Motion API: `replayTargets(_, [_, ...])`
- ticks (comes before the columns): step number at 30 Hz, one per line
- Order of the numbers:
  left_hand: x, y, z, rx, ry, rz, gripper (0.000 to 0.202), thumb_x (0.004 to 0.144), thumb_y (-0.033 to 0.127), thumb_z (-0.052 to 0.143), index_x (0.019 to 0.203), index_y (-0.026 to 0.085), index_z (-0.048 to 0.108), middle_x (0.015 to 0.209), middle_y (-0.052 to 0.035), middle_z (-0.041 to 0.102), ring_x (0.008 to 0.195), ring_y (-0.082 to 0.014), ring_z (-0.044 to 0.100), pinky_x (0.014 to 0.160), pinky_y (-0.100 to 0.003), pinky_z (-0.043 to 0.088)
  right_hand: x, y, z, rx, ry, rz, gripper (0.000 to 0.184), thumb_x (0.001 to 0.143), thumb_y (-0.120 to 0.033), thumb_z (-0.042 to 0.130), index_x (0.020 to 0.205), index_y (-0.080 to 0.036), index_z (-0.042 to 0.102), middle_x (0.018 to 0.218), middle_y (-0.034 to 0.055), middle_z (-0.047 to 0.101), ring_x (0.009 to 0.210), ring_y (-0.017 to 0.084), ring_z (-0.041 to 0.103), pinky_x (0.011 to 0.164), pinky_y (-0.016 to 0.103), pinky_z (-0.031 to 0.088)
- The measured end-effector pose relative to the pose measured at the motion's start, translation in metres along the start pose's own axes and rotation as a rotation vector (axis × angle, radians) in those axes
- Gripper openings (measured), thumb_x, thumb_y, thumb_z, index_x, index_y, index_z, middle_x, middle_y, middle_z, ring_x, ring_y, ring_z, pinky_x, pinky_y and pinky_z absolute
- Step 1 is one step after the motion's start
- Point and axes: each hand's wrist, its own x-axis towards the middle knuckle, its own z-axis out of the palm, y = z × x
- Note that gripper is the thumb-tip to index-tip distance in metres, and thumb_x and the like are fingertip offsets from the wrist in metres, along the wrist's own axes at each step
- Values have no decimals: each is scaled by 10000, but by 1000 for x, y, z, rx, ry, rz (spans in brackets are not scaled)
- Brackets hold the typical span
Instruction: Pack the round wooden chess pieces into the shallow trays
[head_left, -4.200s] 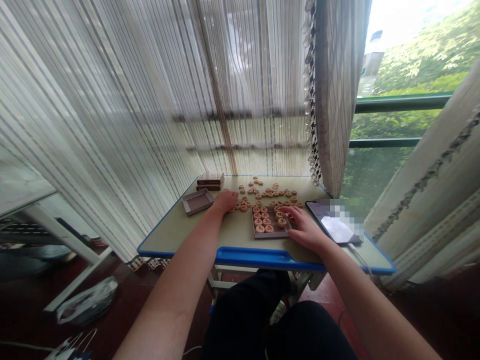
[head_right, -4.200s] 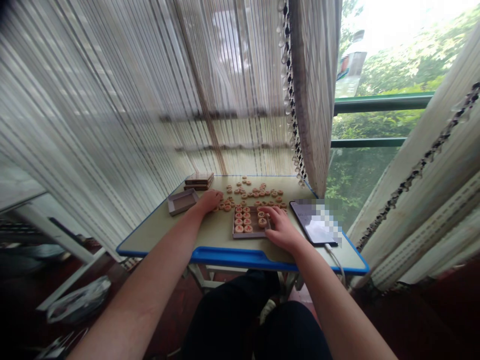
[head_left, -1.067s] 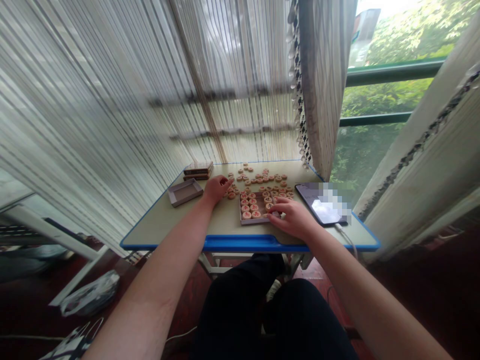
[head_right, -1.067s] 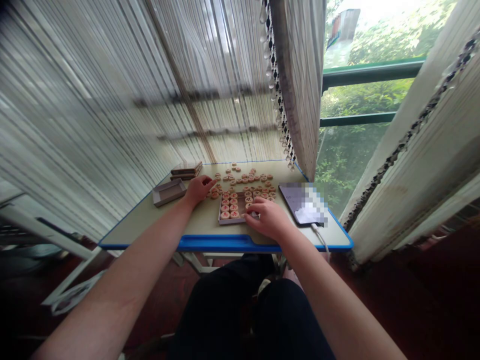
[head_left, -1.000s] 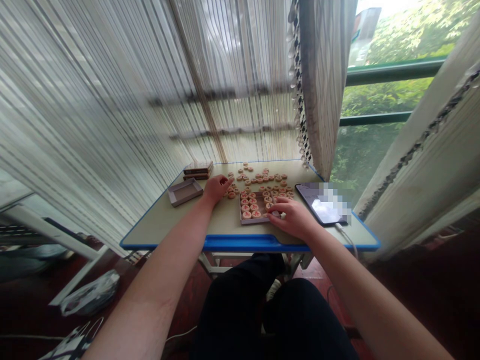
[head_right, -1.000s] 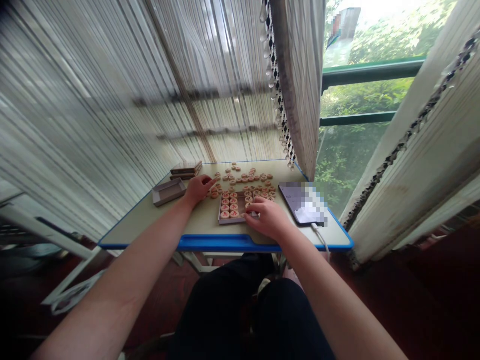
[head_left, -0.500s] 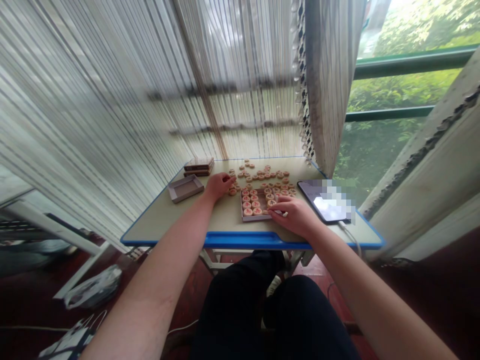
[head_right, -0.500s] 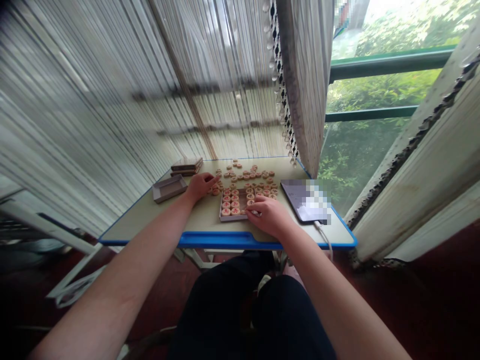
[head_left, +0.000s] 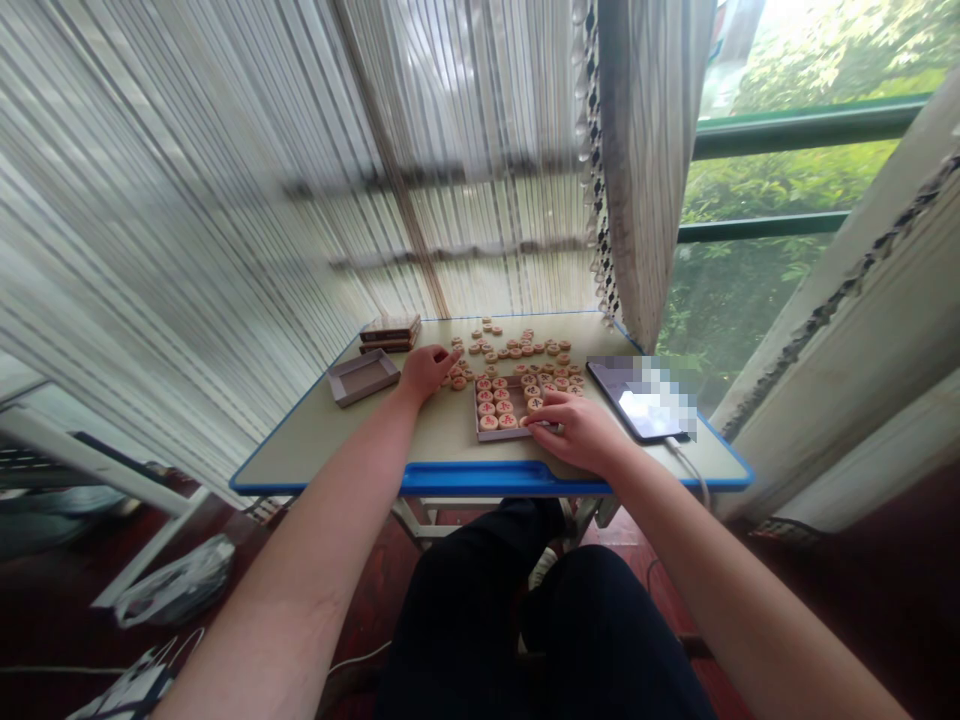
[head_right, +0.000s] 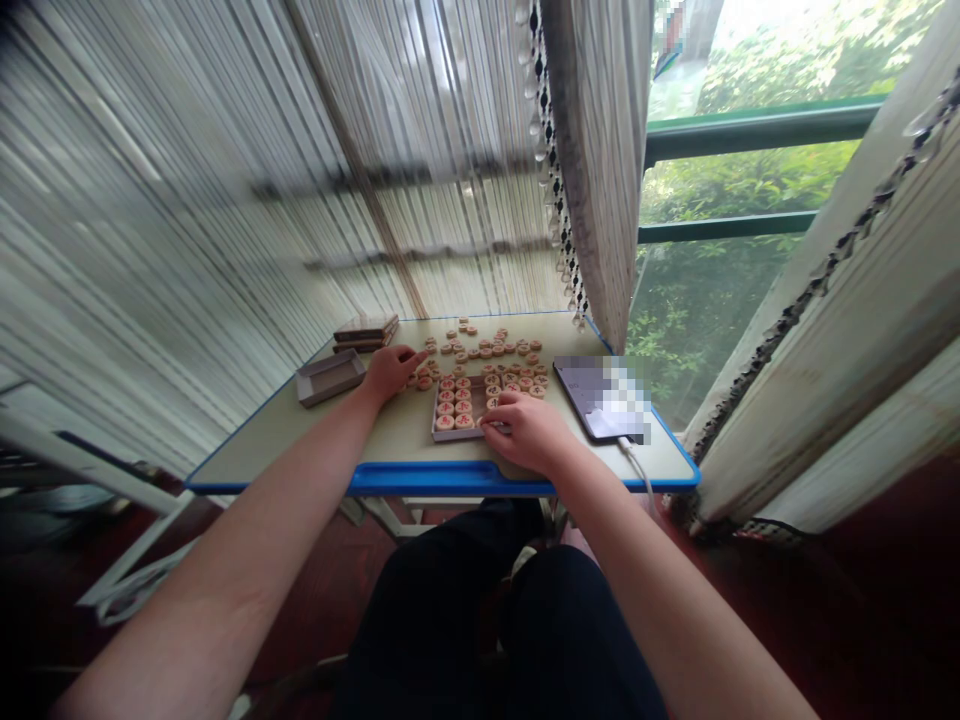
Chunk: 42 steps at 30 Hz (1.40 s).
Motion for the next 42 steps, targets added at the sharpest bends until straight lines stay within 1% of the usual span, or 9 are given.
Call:
replayTargets(10, [0, -1, 1, 9, 0, -2, 550, 760, 619, 401, 696, 150, 681, 593, -52, 631, 567, -150, 519, 538, -261, 322, 0, 7, 2, 63, 22, 18, 210, 764, -197, 525, 840, -244, 715, 784, 33, 592, 735, 148, 562, 685, 259, 428])
replayTargets(15, [1, -2, 1, 24, -15, -11, 522, 764, 591, 414, 706, 148, 683, 608, -56, 639, 580, -156, 526, 546, -263, 328, -1, 6, 1, 67, 7, 9, 191, 754, -217, 549, 856, -247, 707, 818, 34, 586, 750, 150, 565, 704, 261, 434])
replayTargets(19, [2, -4, 2, 19, 12, -22, 515, 779, 571, 398, 710, 146, 681, 630, -55, 646, 596, -155, 528, 554, -261, 332, -2, 3, -1, 48, -1, -1, 183, 769, -241, 541, 861, -242, 700, 882, 44, 579, 779, 154, 565, 722, 269, 441])
replayTargets(25, [5, -10, 5, -13, 12, -27, 500, 772, 563, 410, 693, 145, 674, 619, -55, 645, 593, -156, 532, 548, -258, 333, -2, 2, -3, 34, -29, -33, 206, 773, -250, 545, 920, -243, 689, 937, 56, 568, 813, 163, 565, 735, 280, 452])
replayTargets(27, [5, -11, 6, -19, 15, -24, 496, 769, 562, 414, 687, 146, 673, 615, -56, 643, 589, -156, 533, 548, -260, 334, -2, 2, -2, 41, -29, -41, 220, 772, -245, 545, 940, -249, 688, 945, 56, 571, 811, 162, 567, 734, 281, 454])
replayTargets(30, [5, -11, 6, -21, 12, -22, 497, 767, 561, 416, 695, 144, 676, 616, -55, 641, 588, -157, 532, 553, -263, 336, -2, 3, -2, 43, -26, -42, 212, 769, -245, 546, 923, -248, 691, 954, 56, 582, 845, 172, 568, 752, 290, 454])
replayTargets(36, [4, -11, 5, -13, 21, -14, 520, 766, 573, 409, 706, 135, 683, 607, -53, 630, 582, -153, 523, 558, -266, 330, -2, 3, -3, 11, -5, -76, 177, 767, -233, 541, 864, -229, 689, 1001, 51, 617, 934, 195, 552, 847, 330, 425])
replayTargets(42, [4, -9, 2, -12, 58, -22, 480, 782, 527, 409, 718, 140, 684, 627, -55, 646, 609, -157, 541, 582, -262, 347, -2, 2, -3, 11, -27, -128, 208, 756, -211, 543, 915, -222, 677, 965, 44, 651, 906, 188, 555, 852, 334, 418])
